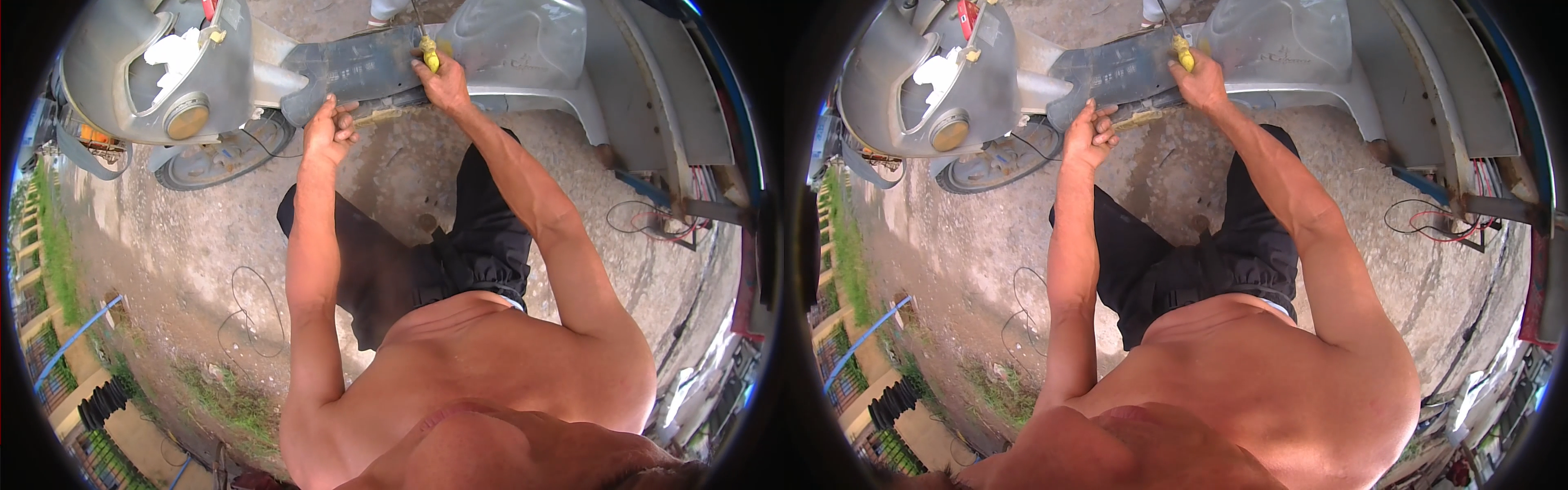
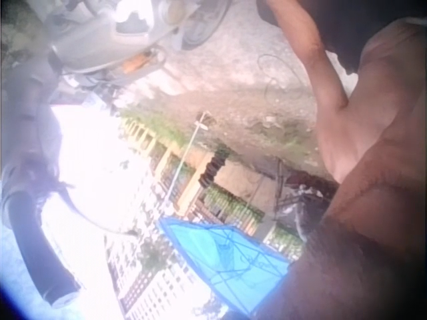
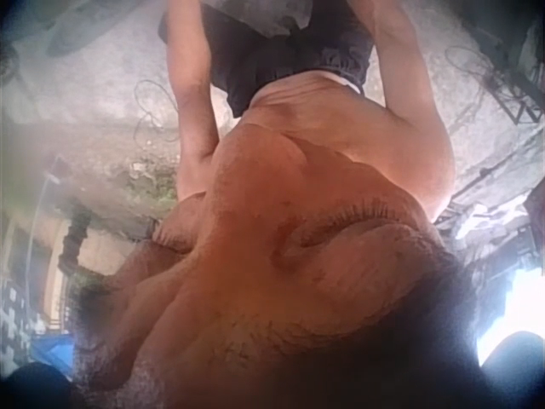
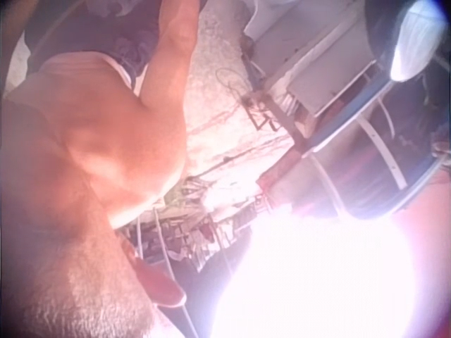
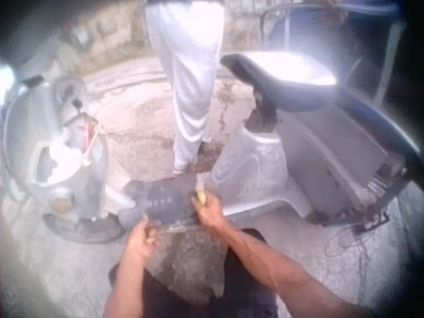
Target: The person uses a screwdriver to pry off a plastic panel from a scooter, then handles wires near the battery and replaces the panel.
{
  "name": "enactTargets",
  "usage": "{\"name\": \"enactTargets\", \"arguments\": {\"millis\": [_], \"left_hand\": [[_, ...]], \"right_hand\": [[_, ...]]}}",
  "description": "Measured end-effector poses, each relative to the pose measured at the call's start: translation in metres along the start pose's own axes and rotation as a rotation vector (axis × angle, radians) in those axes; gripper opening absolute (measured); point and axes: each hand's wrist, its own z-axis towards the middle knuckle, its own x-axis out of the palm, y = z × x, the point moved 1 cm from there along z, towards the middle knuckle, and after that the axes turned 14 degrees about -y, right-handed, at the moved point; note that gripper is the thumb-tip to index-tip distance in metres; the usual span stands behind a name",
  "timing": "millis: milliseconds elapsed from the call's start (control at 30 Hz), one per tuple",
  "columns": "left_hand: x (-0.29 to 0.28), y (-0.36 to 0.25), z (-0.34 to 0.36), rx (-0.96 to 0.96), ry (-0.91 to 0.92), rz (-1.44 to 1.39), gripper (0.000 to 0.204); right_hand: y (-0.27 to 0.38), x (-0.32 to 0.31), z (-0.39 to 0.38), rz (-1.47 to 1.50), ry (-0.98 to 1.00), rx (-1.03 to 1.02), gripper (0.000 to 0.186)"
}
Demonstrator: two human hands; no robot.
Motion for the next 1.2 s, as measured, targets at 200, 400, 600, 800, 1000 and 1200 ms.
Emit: {"name": "enactTargets", "arguments": {"millis": [200, 400, 600, 800, 1000, 1200], "left_hand": [[0.002, -0.019, -0.009, 0.059, 0.14, -0.166, 0.056], [0.004, -0.016, -0.008, 0.064, 0.151, -0.202, 0.055], [0.001, 0.012, 0.006, 0.001, 0.128, -0.119, 0.049], [0.006, 0.032, -0.013, 0.017, -0.009, 0.005, 0.05], [-0.017, 0.022, -0.03, 0.363, -0.085, 0.164, 0.035], [-0.023, -0.013, -0.004, 0.969, -0.453, 0.943, 0.054]], "right_hand": [[0.012, -0.006, -0.003, 0.342, 0.094, 0.283, 0.034], [0.016, -0.014, -0.005, 0.286, 0.11, 0.24, 0.034], [0.011, -0.013, -0.006, 0.336, 0.11, 0.176, 0.03], [0.005, -0.009, -0.006, 0.255, 0.051, 0.158, 0.03], [0.002, -0.007, -0.009, 0.206, 0.035, 0.141, 0.03], [-0.007, -0.007, -0.005, 0.036, 0.045, 0.03, 0.036]]}}
